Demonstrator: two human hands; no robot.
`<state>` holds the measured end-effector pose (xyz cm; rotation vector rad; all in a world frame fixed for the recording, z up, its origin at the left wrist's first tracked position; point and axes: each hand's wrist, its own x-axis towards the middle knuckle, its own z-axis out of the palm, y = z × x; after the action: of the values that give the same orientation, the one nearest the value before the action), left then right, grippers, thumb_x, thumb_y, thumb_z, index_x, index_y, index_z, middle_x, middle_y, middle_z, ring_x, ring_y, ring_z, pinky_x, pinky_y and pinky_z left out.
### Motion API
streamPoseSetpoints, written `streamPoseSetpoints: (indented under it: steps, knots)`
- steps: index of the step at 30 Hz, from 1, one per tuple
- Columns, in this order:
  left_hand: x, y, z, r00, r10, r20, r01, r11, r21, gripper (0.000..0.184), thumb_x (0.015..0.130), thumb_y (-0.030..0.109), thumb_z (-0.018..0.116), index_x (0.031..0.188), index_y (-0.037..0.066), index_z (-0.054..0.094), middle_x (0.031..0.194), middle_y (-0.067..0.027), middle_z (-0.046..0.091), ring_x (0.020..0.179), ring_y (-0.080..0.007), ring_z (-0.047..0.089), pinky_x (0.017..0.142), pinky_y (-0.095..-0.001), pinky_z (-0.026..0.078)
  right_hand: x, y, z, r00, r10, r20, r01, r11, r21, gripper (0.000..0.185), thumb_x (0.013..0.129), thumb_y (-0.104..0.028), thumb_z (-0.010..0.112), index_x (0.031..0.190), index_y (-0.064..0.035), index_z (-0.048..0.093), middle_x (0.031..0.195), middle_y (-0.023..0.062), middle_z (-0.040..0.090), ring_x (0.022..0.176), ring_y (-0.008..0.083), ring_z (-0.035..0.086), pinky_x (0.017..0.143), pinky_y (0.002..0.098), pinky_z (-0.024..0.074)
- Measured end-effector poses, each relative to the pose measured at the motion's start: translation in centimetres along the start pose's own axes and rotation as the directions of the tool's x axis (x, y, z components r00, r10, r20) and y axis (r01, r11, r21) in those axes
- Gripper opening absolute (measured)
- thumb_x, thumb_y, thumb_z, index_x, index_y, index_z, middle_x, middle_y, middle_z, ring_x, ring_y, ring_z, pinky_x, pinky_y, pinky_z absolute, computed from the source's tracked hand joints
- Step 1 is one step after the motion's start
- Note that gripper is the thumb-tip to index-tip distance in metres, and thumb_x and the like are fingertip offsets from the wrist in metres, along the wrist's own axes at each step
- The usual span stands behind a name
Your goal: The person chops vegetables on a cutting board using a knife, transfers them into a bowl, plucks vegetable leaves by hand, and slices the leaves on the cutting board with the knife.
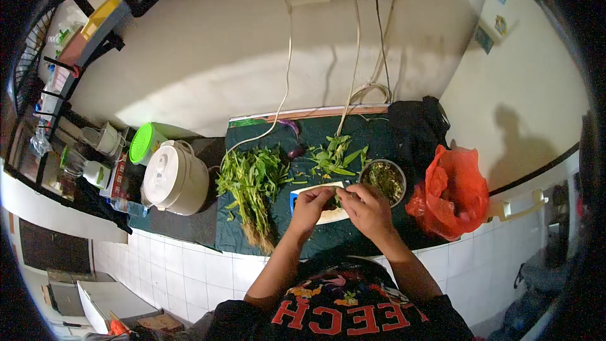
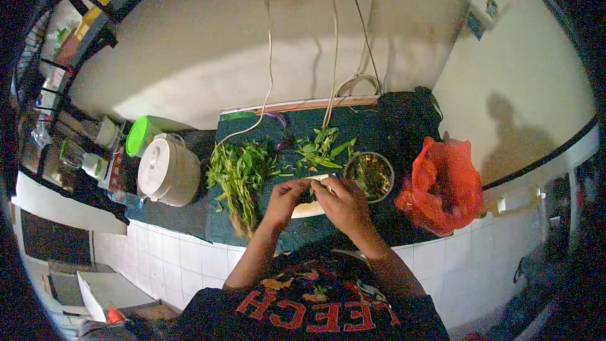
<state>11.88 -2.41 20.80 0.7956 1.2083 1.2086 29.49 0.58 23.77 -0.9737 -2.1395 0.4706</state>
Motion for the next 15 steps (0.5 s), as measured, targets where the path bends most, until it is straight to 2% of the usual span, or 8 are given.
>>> streamPoseSetpoints:
  steps: [4,6,7,8,10,12,13,15]
  knots:
    - [-0.2,0.6,-0.3,0.997,-0.083,0.005,0.083,0.995,-0.057,0.028,0.097,0.021,0.062,0.107,-0.003,0.07,0.094,-0.005,0.071,0.079,-0.0099,0.062,0.074,-0.0258,0.049,-0.4,-0.3,-0.7,0.996,-0.086,0.021,0.087,0.994,-0.06,0.024,0.081,-0.013,0.071,0.105,-0.0085,0.069,0.102,0.0056,0.061,0.082,0.0259,0.063,0.069,0.0394,0.0507]
    - [-0.3,0.9,-0.5,0.997,-0.045,0.067,0.047,0.999,-0.021,0.029,0.095,0.022,0.066,0.109,-0.004,0.069,0.094,-0.005,0.071,0.08,-0.0098,0.062,0.075,-0.026,0.049,-0.8,-0.1,-0.6,0.991,-0.128,0.024,0.13,0.983,-0.129,0.028,0.082,-0.013,0.069,0.11,-0.009,0.068,0.111,0.0084,0.057,0.088,0.0281,0.061,0.074,0.0407,0.0501]
    - [-0.5,1.2,0.0,0.995,0.023,0.092,-0.023,1.0,0.003,0.031,0.092,0.021,0.07,0.111,-0.003,0.069,0.092,-0.0034,0.07,0.077,-0.0084,0.06,0.072,-0.0254,0.048,-0.9,-0.3,-0.6,0.991,-0.129,0.024,0.131,0.983,-0.127,0.028,0.082,-0.013,0.069,0.11,-0.009,0.068,0.111,0.0084,0.057,0.088,0.0281,0.061,0.074,0.0407,0.0501]
    - [-0.6,1.1,-0.2,0.996,0.023,0.091,-0.024,1.0,0.005,0.031,0.092,0.021,0.07,0.111,-0.003,0.069,0.092,-0.0034,0.07,0.077,-0.0084,0.06,0.072,-0.0254,0.048,-1.0,-0.5,-0.7,0.994,-0.1,0.042,0.104,0.989,-0.109,0.029,0.083,-0.011,0.068,0.112,-0.0082,0.067,0.112,0.0103,0.056,0.091,0.0291,0.06,0.076,0.0412,0.0498]
    - [-0.5,0.4,-0.8,0.994,0.031,0.105,-0.049,0.983,0.177,0.028,0.091,0.017,0.071,0.111,-0.002,0.069,0.087,-0.0023,0.068,0.076,-0.0079,0.057,0.07,-0.0252,0.047,-1.2,-0.6,-0.7,0.996,-0.072,0.06,0.078,0.993,-0.09,0.03,0.084,-0.01,0.066,0.114,-0.0075,0.066,0.113,0.0123,0.056,0.094,0.0301,0.06,0.079,0.0417,0.0495]
    - [-0.4,0.1,-1.2,0.993,0.009,0.121,-0.032,0.981,0.191,0.026,0.091,0.016,0.071,0.11,-0.002,0.07,0.085,-0.0021,0.067,0.075,-0.008,0.056,0.07,-0.0252,0.047,-1.6,-0.5,-0.3,0.991,0.088,0.099,-0.108,0.969,0.221,0.03,0.086,-0.005,0.063,0.116,-0.0066,0.065,0.116,0.0137,0.055,0.096,0.03,0.06,0.082,0.0416,0.0492]
    - [-0.3,0.1,-1.3,0.99,-0.009,0.14,-0.02,0.979,0.204,0.024,0.091,0.014,0.07,0.109,-0.001,0.07,0.083,-0.0019,0.066,0.074,-0.0082,0.056,0.069,-0.0251,0.047,-1.7,-0.2,-0.3,0.991,0.089,0.098,-0.109,0.969,0.222,0.03,0.086,-0.005,0.063,0.116,-0.0066,0.065,0.116,0.0137,0.055,0.096,0.03,0.06,0.082,0.0416,0.0492]
    - [-0.3,0.5,-1.6,0.984,-0.029,0.175,-0.006,0.981,0.194,0.026,0.091,0.012,0.07,0.113,-0.001,0.068,0.085,-0.0023,0.067,0.076,-0.0087,0.057,0.07,-0.0255,0.047,-1.4,0.8,-0.8,0.96,0.221,0.17,-0.278,0.806,0.523,0.031,0.087,-0.002,0.059,0.118,-0.007,0.064,0.121,0.0144,0.055,0.102,0.0304,0.059,0.088,0.0409,0.0482]
